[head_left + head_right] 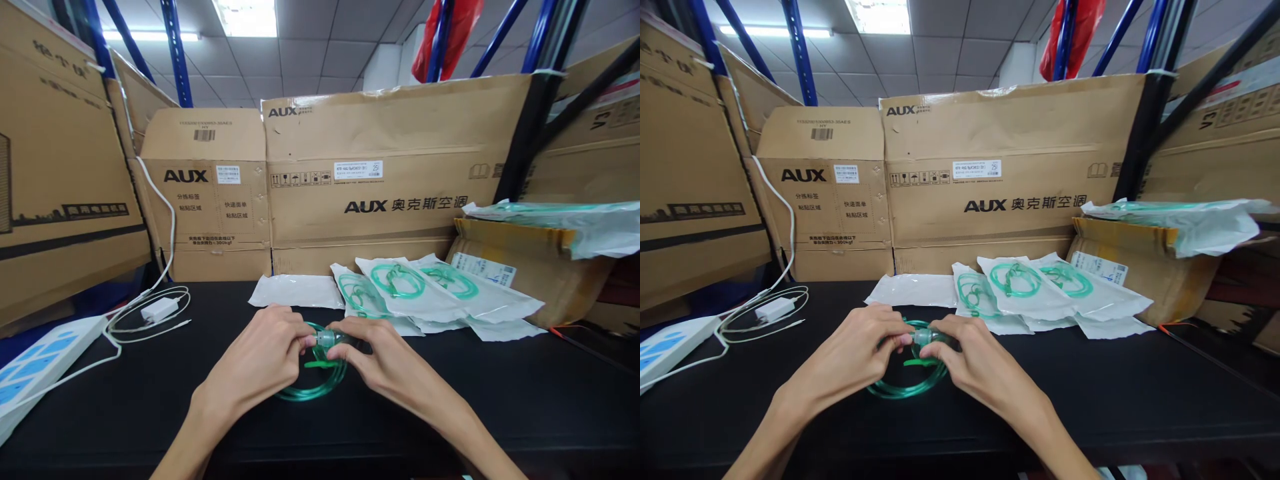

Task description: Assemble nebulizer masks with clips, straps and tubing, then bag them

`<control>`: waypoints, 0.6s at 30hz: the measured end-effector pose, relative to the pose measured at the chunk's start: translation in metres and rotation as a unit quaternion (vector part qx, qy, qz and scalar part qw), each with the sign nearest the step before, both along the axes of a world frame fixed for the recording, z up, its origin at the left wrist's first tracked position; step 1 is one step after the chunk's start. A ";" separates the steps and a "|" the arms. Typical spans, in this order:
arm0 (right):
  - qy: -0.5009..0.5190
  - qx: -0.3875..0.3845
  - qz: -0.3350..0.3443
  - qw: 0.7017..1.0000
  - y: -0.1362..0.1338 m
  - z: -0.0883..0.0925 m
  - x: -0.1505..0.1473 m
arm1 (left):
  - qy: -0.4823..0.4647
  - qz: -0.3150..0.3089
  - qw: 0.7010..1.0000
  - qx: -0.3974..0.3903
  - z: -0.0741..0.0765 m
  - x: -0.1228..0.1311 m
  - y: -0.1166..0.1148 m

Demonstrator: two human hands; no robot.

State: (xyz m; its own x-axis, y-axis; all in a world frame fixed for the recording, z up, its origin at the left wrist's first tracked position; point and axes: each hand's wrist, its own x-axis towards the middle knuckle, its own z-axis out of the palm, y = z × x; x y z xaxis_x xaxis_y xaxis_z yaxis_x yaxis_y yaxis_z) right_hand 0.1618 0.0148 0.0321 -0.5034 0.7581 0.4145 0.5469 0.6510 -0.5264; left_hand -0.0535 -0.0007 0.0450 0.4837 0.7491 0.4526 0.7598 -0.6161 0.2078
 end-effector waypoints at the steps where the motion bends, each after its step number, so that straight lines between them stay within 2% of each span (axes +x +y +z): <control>1: 0.003 -0.004 -0.004 1.000 0.001 0.000 -0.001 | 0.004 0.002 1.000 0.003 0.000 0.001 0.000; 8: 0.016 -0.068 -0.015 0.997 0.004 -0.002 -0.003 | 0.012 0.014 1.000 0.002 -0.004 0.003 0.002; 18: 0.024 -0.075 -0.011 0.997 0.013 -0.006 0.004 | -0.073 0.009 0.994 -0.077 -0.007 -0.006 0.009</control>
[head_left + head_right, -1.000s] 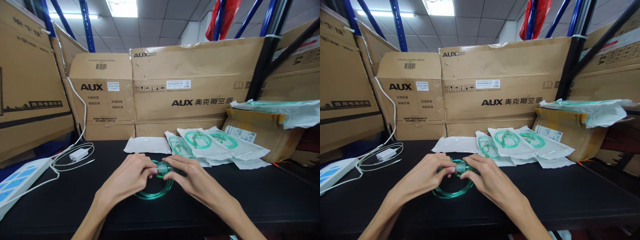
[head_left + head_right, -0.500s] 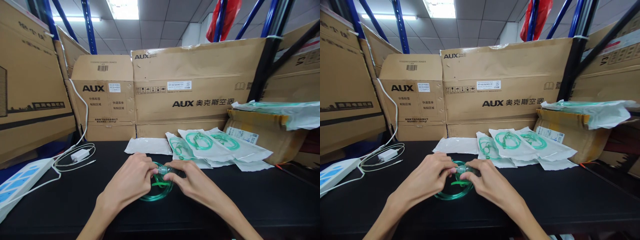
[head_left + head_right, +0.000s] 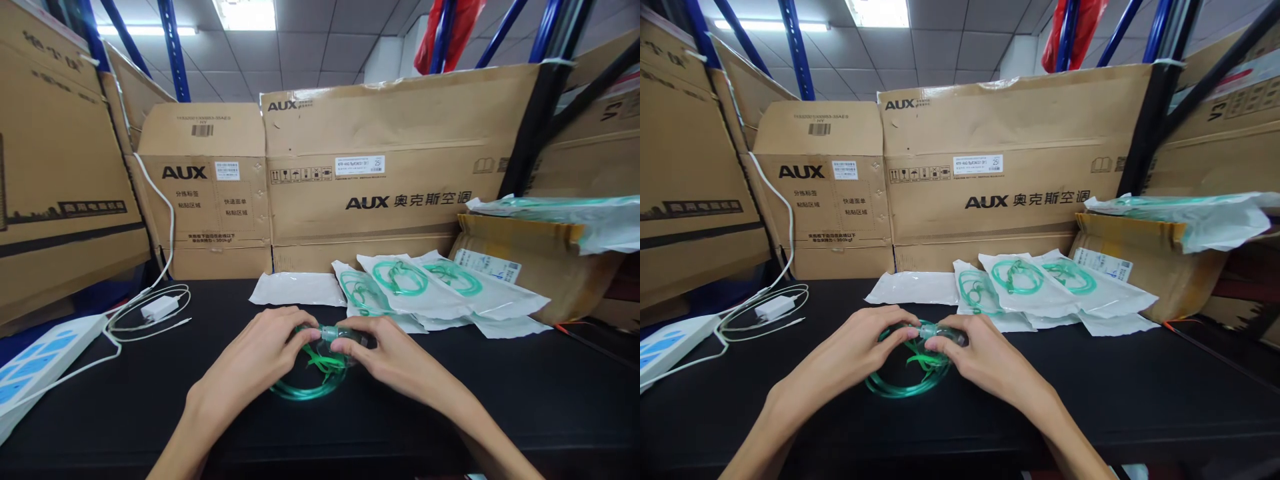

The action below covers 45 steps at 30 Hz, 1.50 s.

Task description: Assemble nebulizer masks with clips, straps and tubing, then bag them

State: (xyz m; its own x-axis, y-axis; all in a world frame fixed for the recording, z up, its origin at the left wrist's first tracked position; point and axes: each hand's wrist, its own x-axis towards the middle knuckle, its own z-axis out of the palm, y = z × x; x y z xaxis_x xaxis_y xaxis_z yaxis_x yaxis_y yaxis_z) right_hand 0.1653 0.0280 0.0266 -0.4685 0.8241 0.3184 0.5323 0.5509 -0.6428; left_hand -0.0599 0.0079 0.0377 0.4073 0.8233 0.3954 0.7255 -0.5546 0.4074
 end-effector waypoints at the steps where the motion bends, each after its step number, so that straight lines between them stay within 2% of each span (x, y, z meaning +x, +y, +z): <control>1: 0.002 -0.005 0.007 1.000 0.000 0.001 0.000 | -0.004 -0.002 1.000 -0.006 0.001 -0.001 0.001; 11: 0.050 -0.115 0.094 0.988 -0.009 0.017 0.005 | -0.036 -0.058 0.998 0.001 0.012 -0.005 -0.004; 18: 0.048 -0.089 0.046 0.994 -0.010 0.018 0.004 | -0.006 -0.029 0.995 0.100 0.003 0.004 -0.001; 22: 0.062 -0.094 0.052 0.992 -0.009 0.015 0.004 | 0.021 -0.026 0.991 0.130 -0.002 0.008 0.002; 30: 0.059 -0.113 0.039 0.991 -0.014 0.017 0.002 | 0.002 -0.041 0.992 0.119 -0.002 0.010 0.000; 39: 0.022 -0.069 -0.010 0.997 -0.014 0.014 -0.001 | 0.054 -0.028 0.989 0.136 -0.004 0.012 0.001; 45: 0.033 -0.043 -0.021 0.998 -0.015 0.010 -0.005 | 0.051 -0.025 0.990 0.132 -0.002 0.009 0.001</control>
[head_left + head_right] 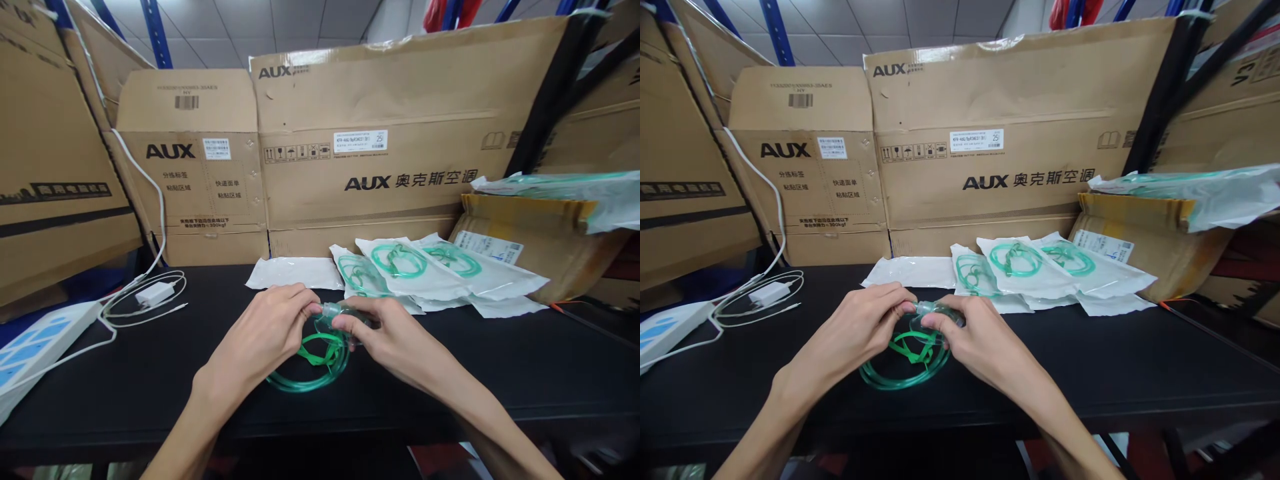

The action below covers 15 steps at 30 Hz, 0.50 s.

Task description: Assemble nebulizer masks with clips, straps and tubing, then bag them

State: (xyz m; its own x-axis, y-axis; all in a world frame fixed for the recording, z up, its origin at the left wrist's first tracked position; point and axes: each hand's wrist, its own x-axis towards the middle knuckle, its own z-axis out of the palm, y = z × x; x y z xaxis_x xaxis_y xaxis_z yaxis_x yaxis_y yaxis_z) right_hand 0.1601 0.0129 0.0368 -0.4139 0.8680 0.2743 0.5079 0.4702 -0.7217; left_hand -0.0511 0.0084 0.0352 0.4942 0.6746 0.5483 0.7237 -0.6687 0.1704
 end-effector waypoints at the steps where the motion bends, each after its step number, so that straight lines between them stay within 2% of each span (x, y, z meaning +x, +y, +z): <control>1: -0.001 -0.001 -0.002 1.000 0.000 0.000 0.000 | -0.003 -0.002 1.000 -0.001 0.000 0.000 0.000; 15: -0.030 0.049 -0.027 0.998 0.001 -0.001 0.000 | -0.026 -0.002 0.999 -0.037 0.003 0.000 0.000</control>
